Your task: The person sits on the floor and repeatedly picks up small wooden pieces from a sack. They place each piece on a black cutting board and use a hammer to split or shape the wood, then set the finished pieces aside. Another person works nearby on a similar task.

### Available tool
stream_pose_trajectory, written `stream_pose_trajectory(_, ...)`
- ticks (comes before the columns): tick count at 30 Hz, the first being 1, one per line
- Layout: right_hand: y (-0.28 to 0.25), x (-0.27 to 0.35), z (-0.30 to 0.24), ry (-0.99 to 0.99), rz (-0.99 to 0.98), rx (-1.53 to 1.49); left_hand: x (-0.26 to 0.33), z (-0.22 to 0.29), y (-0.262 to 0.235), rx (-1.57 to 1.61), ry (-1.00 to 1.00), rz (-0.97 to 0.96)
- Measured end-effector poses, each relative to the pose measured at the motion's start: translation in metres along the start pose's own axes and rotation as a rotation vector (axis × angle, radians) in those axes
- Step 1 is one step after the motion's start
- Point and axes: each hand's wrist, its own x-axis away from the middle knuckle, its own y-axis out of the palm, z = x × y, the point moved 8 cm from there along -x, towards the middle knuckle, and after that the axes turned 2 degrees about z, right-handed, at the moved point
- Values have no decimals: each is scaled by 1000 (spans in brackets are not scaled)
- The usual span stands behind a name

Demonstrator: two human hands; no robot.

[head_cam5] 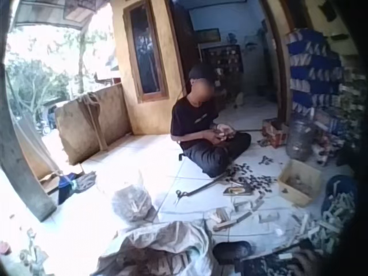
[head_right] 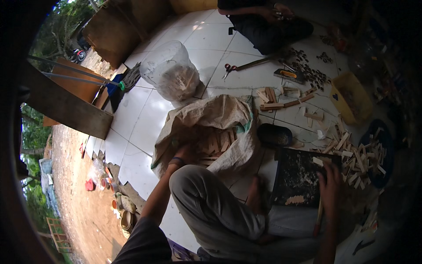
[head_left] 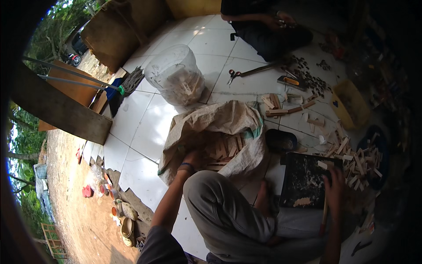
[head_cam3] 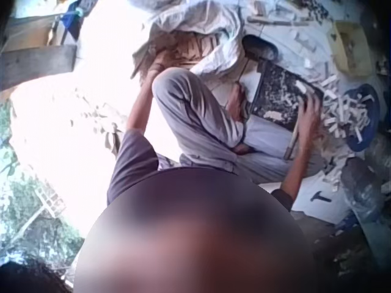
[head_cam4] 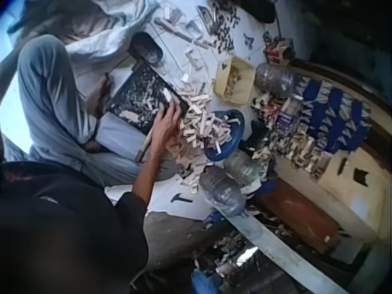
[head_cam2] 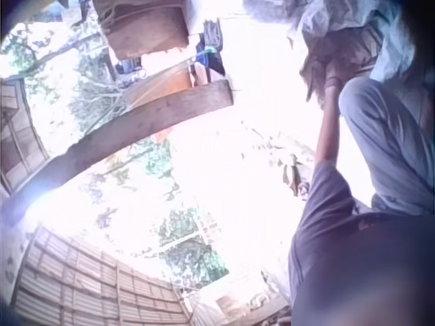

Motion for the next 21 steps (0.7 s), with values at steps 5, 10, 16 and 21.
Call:
stream_pose_trajectory(5, 7, -30, -38, -41, 39, 10, 6, 13, -21, -109, 307, 56)
stream_pose_trajectory(10, 15, -31, -47, -72, 53, 168, 10, 0, 4, 216, 46, -224)
stream_pose_trajectory(16, 12, -28, -46, -32, 56, 117, -2, 23, -11, 126, 4, 116)
stream_pose_trajectory(21, 10, -26, -41, -40, 43, 56, -23, 17, 11, 167, -2, 12)
